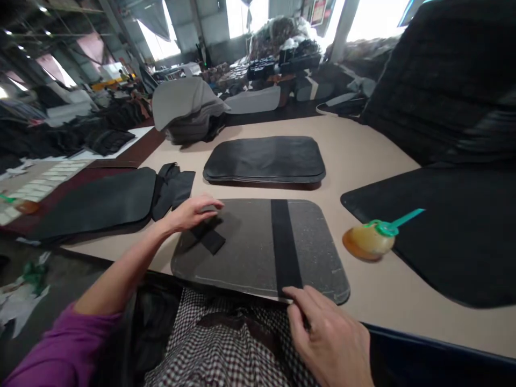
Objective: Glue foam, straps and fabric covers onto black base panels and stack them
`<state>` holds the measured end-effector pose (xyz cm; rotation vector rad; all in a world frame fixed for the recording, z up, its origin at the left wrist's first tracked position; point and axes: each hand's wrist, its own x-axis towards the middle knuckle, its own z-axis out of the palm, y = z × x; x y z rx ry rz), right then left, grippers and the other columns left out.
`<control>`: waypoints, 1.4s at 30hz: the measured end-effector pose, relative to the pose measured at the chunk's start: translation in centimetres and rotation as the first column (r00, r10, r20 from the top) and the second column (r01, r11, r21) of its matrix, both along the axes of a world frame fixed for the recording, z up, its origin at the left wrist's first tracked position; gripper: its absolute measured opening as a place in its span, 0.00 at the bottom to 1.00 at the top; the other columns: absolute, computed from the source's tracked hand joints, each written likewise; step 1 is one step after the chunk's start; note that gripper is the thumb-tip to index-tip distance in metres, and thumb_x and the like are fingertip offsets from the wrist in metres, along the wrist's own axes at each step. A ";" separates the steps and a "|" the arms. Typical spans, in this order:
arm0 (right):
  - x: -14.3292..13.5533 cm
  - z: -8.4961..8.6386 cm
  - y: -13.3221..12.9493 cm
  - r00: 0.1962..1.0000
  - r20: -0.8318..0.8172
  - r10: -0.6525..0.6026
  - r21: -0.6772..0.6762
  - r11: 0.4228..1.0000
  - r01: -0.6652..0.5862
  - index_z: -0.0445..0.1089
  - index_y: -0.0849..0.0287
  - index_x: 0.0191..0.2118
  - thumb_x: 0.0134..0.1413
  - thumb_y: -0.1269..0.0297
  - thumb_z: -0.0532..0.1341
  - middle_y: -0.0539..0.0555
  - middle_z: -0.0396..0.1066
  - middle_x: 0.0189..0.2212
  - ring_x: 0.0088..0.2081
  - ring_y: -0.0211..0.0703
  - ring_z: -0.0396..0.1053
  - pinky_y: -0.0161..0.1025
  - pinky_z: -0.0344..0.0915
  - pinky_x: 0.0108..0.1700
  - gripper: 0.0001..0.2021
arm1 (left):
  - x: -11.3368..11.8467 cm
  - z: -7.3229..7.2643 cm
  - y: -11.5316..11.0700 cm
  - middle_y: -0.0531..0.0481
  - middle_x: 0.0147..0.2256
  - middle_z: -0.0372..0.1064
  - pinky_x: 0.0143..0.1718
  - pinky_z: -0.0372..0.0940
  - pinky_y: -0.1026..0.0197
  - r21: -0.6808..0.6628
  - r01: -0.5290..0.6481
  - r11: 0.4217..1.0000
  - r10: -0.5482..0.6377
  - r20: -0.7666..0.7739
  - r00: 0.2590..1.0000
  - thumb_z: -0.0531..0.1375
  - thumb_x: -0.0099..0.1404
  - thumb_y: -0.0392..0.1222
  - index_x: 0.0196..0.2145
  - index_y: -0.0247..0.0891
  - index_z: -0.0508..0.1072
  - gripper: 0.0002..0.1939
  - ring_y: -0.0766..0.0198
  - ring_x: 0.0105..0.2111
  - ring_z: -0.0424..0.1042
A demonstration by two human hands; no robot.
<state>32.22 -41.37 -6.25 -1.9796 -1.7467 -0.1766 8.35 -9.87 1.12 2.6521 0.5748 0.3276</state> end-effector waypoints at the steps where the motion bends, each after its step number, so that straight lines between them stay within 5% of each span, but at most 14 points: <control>1: -0.2 0.4 0.4 1.000 -0.015 0.017 0.017 1.000 -0.017 0.78 0.52 0.45 0.68 0.62 0.52 0.53 0.79 0.41 0.40 0.46 0.78 0.39 0.67 0.35 0.15 | -1.6 0.1 0.1 0.45 0.49 0.75 0.57 0.62 0.54 -0.012 0.023 1.000 -0.024 -0.062 0.998 0.60 0.72 0.42 0.54 0.44 0.74 0.15 0.56 0.53 0.68; 4: -1.0 1.7 2.6 0.992 -0.002 0.123 0.010 0.992 -0.123 0.75 0.54 0.51 0.69 0.64 0.52 0.54 0.77 0.41 0.39 0.45 0.75 0.40 0.65 0.38 0.15 | -4.1 -0.7 -0.3 0.44 0.51 0.73 0.57 0.60 0.53 -0.021 0.065 0.998 -0.068 -0.213 0.975 0.63 0.69 0.43 0.57 0.46 0.73 0.19 0.54 0.54 0.66; 10: -3.5 3.0 9.0 0.925 0.118 0.361 -0.166 0.926 -0.340 0.74 0.58 0.51 0.67 0.73 0.55 0.56 0.74 0.44 0.43 0.49 0.67 0.43 0.59 0.45 0.13 | -3.6 -3.0 -0.8 0.47 0.46 0.73 0.57 0.55 0.52 -0.022 0.022 1.000 -0.027 -0.246 0.969 0.67 0.65 0.44 0.49 0.49 0.77 0.14 0.53 0.51 0.66; 15: -5.4 2.7 11.7 0.899 0.205 0.386 -0.277 0.904 -0.325 0.75 0.59 0.44 0.67 0.74 0.56 0.55 0.73 0.38 0.40 0.48 0.65 0.43 0.55 0.43 0.10 | -6.0 -1.6 0.6 0.48 0.42 0.73 0.55 0.59 0.55 -0.080 -0.011 0.997 0.001 -0.121 0.993 0.65 0.66 0.46 0.39 0.43 0.76 0.06 0.57 0.48 0.68; 18: -5.8 2.3 12.0 0.898 0.236 0.372 -0.268 0.913 -0.307 0.75 0.59 0.40 0.67 0.74 0.56 0.55 0.71 0.36 0.39 0.48 0.64 0.44 0.53 0.42 0.10 | -10.6 0.1 2.4 0.47 0.45 0.74 0.52 0.64 0.57 -0.252 -0.174 0.952 0.213 0.138 0.967 0.62 0.69 0.45 0.45 0.41 0.76 0.10 0.59 0.47 0.71; 19: -5.9 2.2 12.0 0.896 0.240 0.372 -0.261 0.914 -0.310 0.75 0.58 0.39 0.67 0.74 0.56 0.55 0.71 0.36 0.39 0.47 0.64 0.44 0.53 0.42 0.10 | -12.6 0.7 3.0 0.48 0.44 0.75 0.49 0.65 0.57 -0.364 -0.234 0.901 0.348 0.287 0.893 0.63 0.67 0.44 0.45 0.40 0.76 0.10 0.60 0.45 0.72; 21: -6.0 2.1 12.0 0.894 0.245 0.374 -0.240 0.917 -0.318 0.75 0.59 0.38 0.67 0.74 0.56 0.55 0.71 0.35 0.38 0.47 0.64 0.44 0.52 0.42 0.10 | -17.0 1.9 4.4 0.52 0.37 0.76 0.45 0.67 0.59 -0.556 -0.253 0.792 0.583 0.562 0.587 0.68 0.63 0.41 0.40 0.38 0.75 0.08 0.62 0.39 0.74; 24: -5.9 2.1 12.2 0.895 0.245 0.372 -0.215 0.921 -0.324 0.75 0.59 0.38 0.67 0.73 0.57 0.55 0.72 0.34 0.38 0.47 0.65 0.43 0.53 0.42 0.10 | -23.7 4.1 5.5 0.62 0.29 0.74 0.45 0.69 0.60 -0.615 -0.178 0.768 0.638 0.756 0.144 0.63 0.68 0.39 0.37 0.42 0.71 0.03 0.68 0.34 0.73; 27: -5.5 2.2 12.4 0.909 0.215 0.358 -0.215 0.925 -0.313 0.76 0.59 0.38 0.68 0.72 0.57 0.55 0.73 0.32 0.38 0.47 0.66 0.43 0.54 0.42 0.10 | -28.6 6.6 4.8 0.67 0.23 0.69 0.45 0.69 0.63 -0.616 -0.084 0.783 0.610 0.787 -0.091 0.49 0.75 0.38 0.36 0.43 0.68 0.11 0.73 0.30 0.70; 29: -5.3 2.6 12.5 0.917 0.193 0.348 -0.209 0.928 -0.309 0.76 0.59 0.39 0.68 0.71 0.56 0.56 0.74 0.31 0.37 0.48 0.67 0.43 0.55 0.42 0.11 | -29.5 7.7 3.2 0.66 0.21 0.66 0.43 0.69 0.65 -0.642 0.027 0.766 0.637 0.754 -0.160 0.44 0.76 0.36 0.34 0.42 0.67 0.15 0.74 0.26 0.66; 32: -5.7 4.0 12.5 0.939 0.091 0.331 -0.102 0.941 -0.322 0.77 0.60 0.43 0.69 0.69 0.55 0.58 0.76 0.36 0.41 0.50 0.68 0.46 0.59 0.45 0.12 | -26.5 7.9 -1.0 0.63 0.22 0.63 0.44 0.69 0.62 -0.722 0.145 0.676 0.733 0.679 -0.038 0.45 0.76 0.36 0.36 0.41 0.69 0.15 0.74 0.22 0.59; 35: -7.3 6.3 12.2 0.844 -0.317 0.433 0.030 0.894 -0.447 0.75 0.58 0.50 0.71 0.62 0.55 0.60 0.74 0.50 0.51 0.51 0.68 0.48 0.62 0.55 0.13 | -19.7 6.2 -6.8 0.59 0.20 0.54 0.34 0.66 0.63 -0.847 0.290 0.446 0.814 0.519 0.263 0.50 0.74 0.38 0.35 0.42 0.69 0.11 0.71 0.19 0.52; 38: -9.7 8.1 11.4 0.460 -0.770 0.443 0.061 0.768 -0.638 0.71 0.55 0.58 0.70 0.53 0.56 0.58 0.66 0.62 0.61 0.49 0.63 0.50 0.60 0.63 0.19 | -12.6 3.4 -12.7 0.60 0.19 0.47 0.31 0.62 0.61 -0.898 0.409 0.162 0.732 0.387 0.561 0.56 0.70 0.40 0.30 0.41 0.66 0.09 0.71 0.17 0.48; 42: -12.7 8.0 9.7 -0.048 -0.981 0.190 0.165 0.670 -0.724 0.70 0.56 0.61 0.67 0.47 0.60 0.58 0.70 0.56 0.55 0.47 0.70 0.44 0.68 0.55 0.25 | -6.8 -0.5 -18.4 0.60 0.16 0.48 0.30 0.61 0.60 -0.858 0.492 -0.145 0.607 0.316 0.729 0.59 0.68 0.47 0.28 0.41 0.67 0.13 0.70 0.15 0.50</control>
